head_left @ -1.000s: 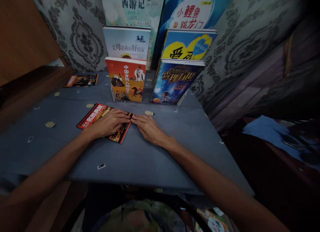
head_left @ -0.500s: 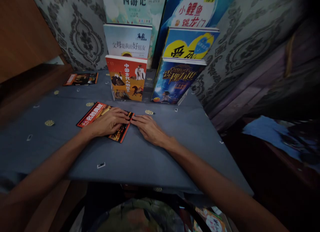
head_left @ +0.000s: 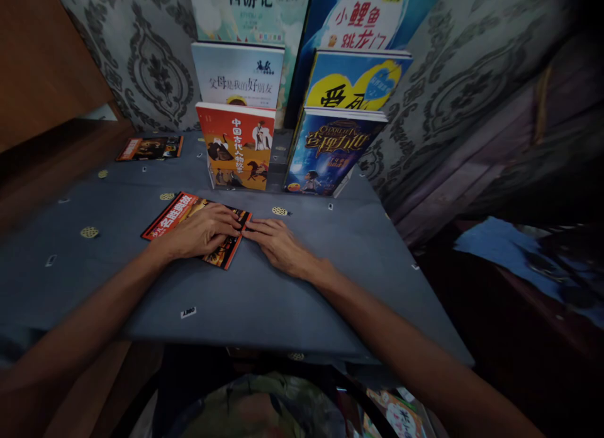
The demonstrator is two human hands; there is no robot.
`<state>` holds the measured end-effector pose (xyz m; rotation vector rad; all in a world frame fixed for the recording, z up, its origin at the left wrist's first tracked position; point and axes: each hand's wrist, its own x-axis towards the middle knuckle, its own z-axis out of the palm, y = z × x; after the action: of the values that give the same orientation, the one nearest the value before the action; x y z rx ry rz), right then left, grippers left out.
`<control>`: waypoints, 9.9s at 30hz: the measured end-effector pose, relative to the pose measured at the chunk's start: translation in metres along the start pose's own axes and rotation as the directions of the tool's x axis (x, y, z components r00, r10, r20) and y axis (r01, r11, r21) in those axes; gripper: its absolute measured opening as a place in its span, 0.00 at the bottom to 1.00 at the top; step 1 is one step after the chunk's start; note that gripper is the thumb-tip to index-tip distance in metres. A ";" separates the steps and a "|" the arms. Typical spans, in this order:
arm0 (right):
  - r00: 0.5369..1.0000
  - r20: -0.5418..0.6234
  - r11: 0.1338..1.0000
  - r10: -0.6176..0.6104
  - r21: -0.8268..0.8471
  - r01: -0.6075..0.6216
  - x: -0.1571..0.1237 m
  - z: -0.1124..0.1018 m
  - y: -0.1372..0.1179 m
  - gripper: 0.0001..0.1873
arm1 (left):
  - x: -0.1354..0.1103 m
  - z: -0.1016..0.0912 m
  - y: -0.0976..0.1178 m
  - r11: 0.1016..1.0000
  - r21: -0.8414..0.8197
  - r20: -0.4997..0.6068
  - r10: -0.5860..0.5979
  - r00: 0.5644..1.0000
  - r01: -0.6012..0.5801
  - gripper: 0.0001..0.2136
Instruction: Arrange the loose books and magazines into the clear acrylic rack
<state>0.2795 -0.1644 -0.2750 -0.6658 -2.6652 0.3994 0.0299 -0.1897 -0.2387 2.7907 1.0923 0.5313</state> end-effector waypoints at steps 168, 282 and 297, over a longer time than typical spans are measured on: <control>0.667 -0.704 0.925 0.242 0.375 0.061 0.048 -0.011 0.012 0.15 | 0.024 -0.017 -0.020 0.696 -0.709 -0.522 -0.628 0.577 0.116 0.09; 0.694 -0.524 0.834 0.495 0.061 -0.548 0.111 -0.038 0.047 0.23 | 0.063 -0.006 -0.076 0.771 -0.150 -0.696 -0.527 0.488 0.619 0.06; 0.753 -0.509 0.892 0.416 0.068 -0.447 0.103 -0.044 0.055 0.18 | 0.051 -0.001 -0.083 0.829 -0.170 -0.685 -0.488 0.541 0.532 0.08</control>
<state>0.2345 -0.0588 -0.2264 -1.2285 -2.0038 0.2157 0.0113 -0.0947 -0.2409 2.0864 1.9883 1.5685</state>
